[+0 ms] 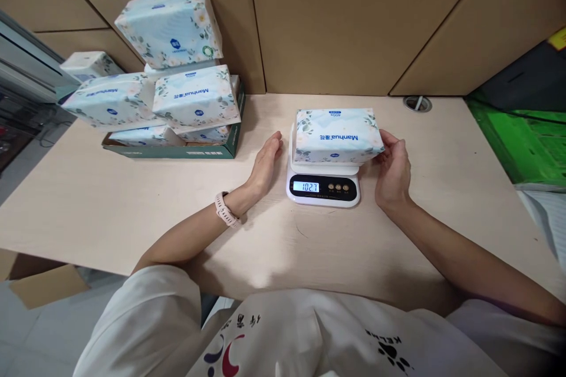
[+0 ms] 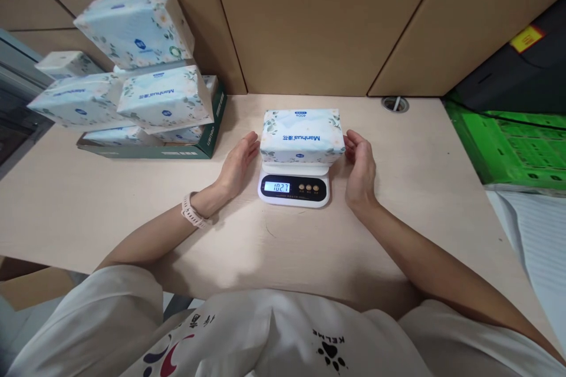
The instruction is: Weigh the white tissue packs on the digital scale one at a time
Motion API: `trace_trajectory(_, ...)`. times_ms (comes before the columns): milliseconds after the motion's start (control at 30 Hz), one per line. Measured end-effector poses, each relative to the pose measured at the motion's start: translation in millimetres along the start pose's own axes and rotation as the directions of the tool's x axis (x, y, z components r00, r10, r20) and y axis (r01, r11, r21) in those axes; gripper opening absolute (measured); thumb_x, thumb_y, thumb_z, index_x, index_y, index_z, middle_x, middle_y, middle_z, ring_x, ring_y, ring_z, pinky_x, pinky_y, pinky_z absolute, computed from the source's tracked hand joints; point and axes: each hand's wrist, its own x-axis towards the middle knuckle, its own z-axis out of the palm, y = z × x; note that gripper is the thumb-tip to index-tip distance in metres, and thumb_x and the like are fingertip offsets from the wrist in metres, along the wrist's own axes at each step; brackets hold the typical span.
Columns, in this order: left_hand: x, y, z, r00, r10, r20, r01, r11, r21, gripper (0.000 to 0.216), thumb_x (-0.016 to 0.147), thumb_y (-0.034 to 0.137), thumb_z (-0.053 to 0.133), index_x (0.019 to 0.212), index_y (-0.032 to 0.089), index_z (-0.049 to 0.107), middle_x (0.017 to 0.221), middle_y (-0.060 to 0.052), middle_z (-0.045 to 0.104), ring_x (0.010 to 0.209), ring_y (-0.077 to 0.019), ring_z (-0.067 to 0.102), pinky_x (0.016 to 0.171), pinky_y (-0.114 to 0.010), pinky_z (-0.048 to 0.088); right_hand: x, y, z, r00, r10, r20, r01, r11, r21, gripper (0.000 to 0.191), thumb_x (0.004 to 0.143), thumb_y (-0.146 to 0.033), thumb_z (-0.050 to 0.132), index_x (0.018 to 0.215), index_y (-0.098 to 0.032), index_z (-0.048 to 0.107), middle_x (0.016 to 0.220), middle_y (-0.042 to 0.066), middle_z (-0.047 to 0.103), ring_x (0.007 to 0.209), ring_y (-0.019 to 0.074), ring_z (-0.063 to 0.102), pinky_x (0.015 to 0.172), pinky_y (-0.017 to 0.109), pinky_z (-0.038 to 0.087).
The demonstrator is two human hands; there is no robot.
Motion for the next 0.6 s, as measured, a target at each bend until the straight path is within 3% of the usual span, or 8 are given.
trace_trajectory(233,-11,20,10,0.999,-0.04,-0.028,0.04,0.999,-0.008,0.086,0.113,0.079,0.058,0.177,0.021,0.056,0.196,-0.015,0.045,0.185,-0.037,0.042,0.156,-0.052,0.035,-1,1,-1,1.0,-0.006,0.022,0.007,1.0,-0.003,0.065,0.104,-0.091,0.06,0.137,-0.04,0.084,0.154,0.008,0.083,0.155,0.036,0.072,0.142,0.075,0.052)
trace_trajectory(400,-17,33,16,0.997,-0.061,-0.043,0.06,0.998,-0.021,0.076,0.115,0.068,0.059,0.174,0.019,0.058,0.195,-0.015,0.048,0.185,-0.0354,0.044,0.156,-0.049,0.033,-3,-3,0,1.0,-0.002,0.012,0.002,1.0,-0.014,0.061,0.107,-0.086,0.059,0.136,-0.039,0.085,0.151,0.008,0.084,0.15,0.0368,0.075,0.136,0.074,0.056)
trace_trajectory(600,-17,37,18,0.998,-0.051,-0.046,0.049,0.998,-0.042,0.073,0.112,0.065,0.062,0.167,0.016,0.063,0.19,-0.018,0.054,0.18,-0.0342,0.051,0.155,-0.048,0.034,-3,-5,0,1.0,0.005,0.025,-0.004,0.999,-0.034,0.062,0.109,-0.084,0.056,0.138,-0.037,0.084,0.152,0.008,0.084,0.15,0.0381,0.075,0.142,0.077,0.048)
